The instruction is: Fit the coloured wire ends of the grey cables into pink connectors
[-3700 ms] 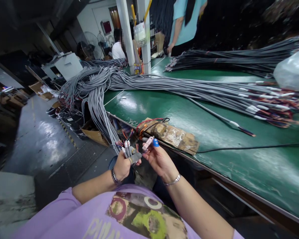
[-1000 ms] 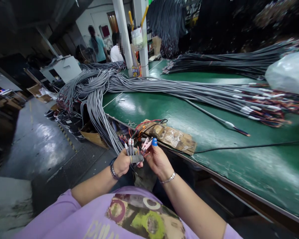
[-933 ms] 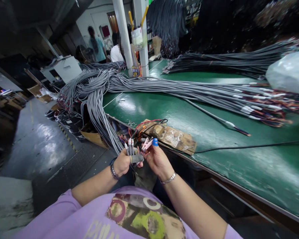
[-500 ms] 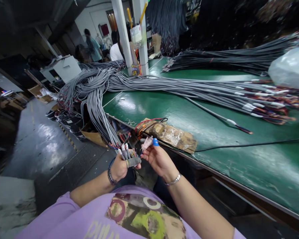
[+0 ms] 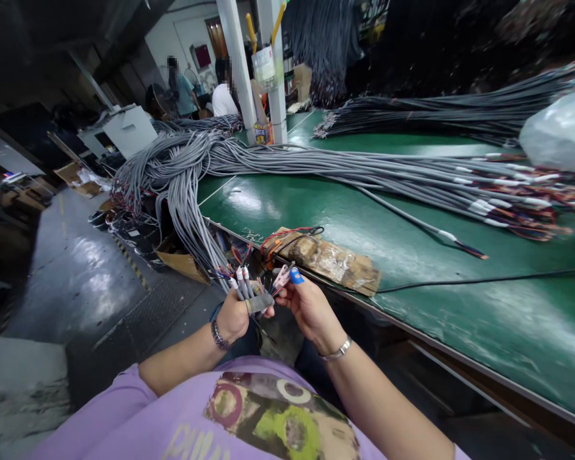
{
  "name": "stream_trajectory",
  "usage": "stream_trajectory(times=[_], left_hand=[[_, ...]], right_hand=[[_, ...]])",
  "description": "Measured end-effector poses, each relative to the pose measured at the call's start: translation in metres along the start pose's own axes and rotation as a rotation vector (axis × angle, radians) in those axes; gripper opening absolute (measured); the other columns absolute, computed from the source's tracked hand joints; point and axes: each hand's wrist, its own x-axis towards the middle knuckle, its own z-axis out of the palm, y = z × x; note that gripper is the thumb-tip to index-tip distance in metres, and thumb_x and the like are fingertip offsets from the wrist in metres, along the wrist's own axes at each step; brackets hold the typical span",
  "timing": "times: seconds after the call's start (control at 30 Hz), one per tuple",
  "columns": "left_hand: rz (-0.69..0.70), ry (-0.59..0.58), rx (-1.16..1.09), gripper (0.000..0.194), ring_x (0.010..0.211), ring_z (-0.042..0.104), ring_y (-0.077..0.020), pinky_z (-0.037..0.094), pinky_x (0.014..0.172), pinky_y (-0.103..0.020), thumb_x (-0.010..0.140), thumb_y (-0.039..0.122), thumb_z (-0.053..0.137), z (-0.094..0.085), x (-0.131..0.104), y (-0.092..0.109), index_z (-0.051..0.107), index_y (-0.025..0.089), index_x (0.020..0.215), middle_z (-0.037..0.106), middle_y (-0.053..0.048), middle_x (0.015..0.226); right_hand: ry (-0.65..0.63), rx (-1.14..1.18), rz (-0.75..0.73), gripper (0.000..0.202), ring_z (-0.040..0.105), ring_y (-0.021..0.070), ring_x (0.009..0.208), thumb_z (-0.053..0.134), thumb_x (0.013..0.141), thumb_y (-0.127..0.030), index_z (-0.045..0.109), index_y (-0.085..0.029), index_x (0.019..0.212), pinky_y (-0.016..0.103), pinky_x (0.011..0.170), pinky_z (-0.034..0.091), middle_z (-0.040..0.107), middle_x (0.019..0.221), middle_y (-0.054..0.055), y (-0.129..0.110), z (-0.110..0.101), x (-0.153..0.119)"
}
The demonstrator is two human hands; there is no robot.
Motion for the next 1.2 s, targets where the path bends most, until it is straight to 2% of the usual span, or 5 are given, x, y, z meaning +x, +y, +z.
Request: stream_trajectory(times=[0.27, 0.53, 0.87, 1.0, 1.2], left_hand=[[0.007, -0.022, -0.017, 0.035, 0.045, 0.056, -0.011, 0.047, 0.051, -0.024, 0.056, 0.04, 0.082, -0.003, 0.004, -0.005, 0.062, 0.01, 0.059, 0.063, -0.003, 0.051], [0.003, -0.026, 0.018, 0.037, 0.043, 0.054, -0.0107, 0.045, 0.048, -0.024, 0.056, 0.042, 0.082, -0.003, 0.008, -0.011, 0.062, 0.01, 0.056, 0.062, -0.004, 0.05], [0.04, 0.018, 0.0, 0.033, 0.047, 0.056, -0.0116, 0.046, 0.05, -0.024, 0.057, 0.039, 0.082, -0.008, -0.004, -0.011, 0.064, 0.011, 0.062, 0.063, -0.003, 0.052], [0.088, 0.05, 0.044, 0.033, 0.049, 0.058, -0.0118, 0.047, 0.052, -0.024, 0.061, 0.041, 0.08, -0.013, -0.007, -0.02, 0.064, 0.012, 0.062, 0.064, -0.003, 0.054], [0.068, -0.041, 0.185, 0.034, 0.051, 0.059, -0.0122, 0.049, 0.055, -0.025, 0.062, 0.042, 0.079, -0.014, -0.01, -0.019, 0.065, 0.011, 0.063, 0.064, -0.003, 0.055]], right_hand=[[-0.011, 0.069, 0.074, 0.042, 0.056, 0.0129, 0.06, 0.068, 0.071, -0.06, 0.07, -0.019, 0.08, 0.029, 0.06, 0.049, 0.064, 0.068, 0.001, 0.0, 0.001, 0.005], [0.129, 0.15, 0.048, 0.034, 0.057, 0.0125, 0.065, 0.075, 0.069, -0.051, 0.07, -0.019, 0.076, 0.026, 0.062, 0.047, 0.068, 0.072, 0.0, 0.001, 0.008, 0.007], [-0.017, 0.082, 0.141, 0.049, 0.059, 0.0152, 0.065, 0.061, 0.07, -0.069, 0.068, -0.021, 0.077, 0.028, 0.063, 0.051, 0.066, 0.074, 0.004, -0.004, -0.003, -0.007], [-0.05, -0.029, 0.136, 0.047, 0.057, 0.0135, 0.063, 0.071, 0.064, -0.064, 0.07, -0.02, 0.081, 0.029, 0.063, 0.05, 0.066, 0.079, 0.004, 0.002, -0.007, -0.022], [-0.052, -0.309, -0.038, 0.029, 0.056, 0.0138, 0.06, 0.078, 0.067, -0.044, 0.065, -0.019, 0.073, 0.027, 0.06, 0.044, 0.062, 0.061, 0.0, 0.004, 0.008, -0.036]])
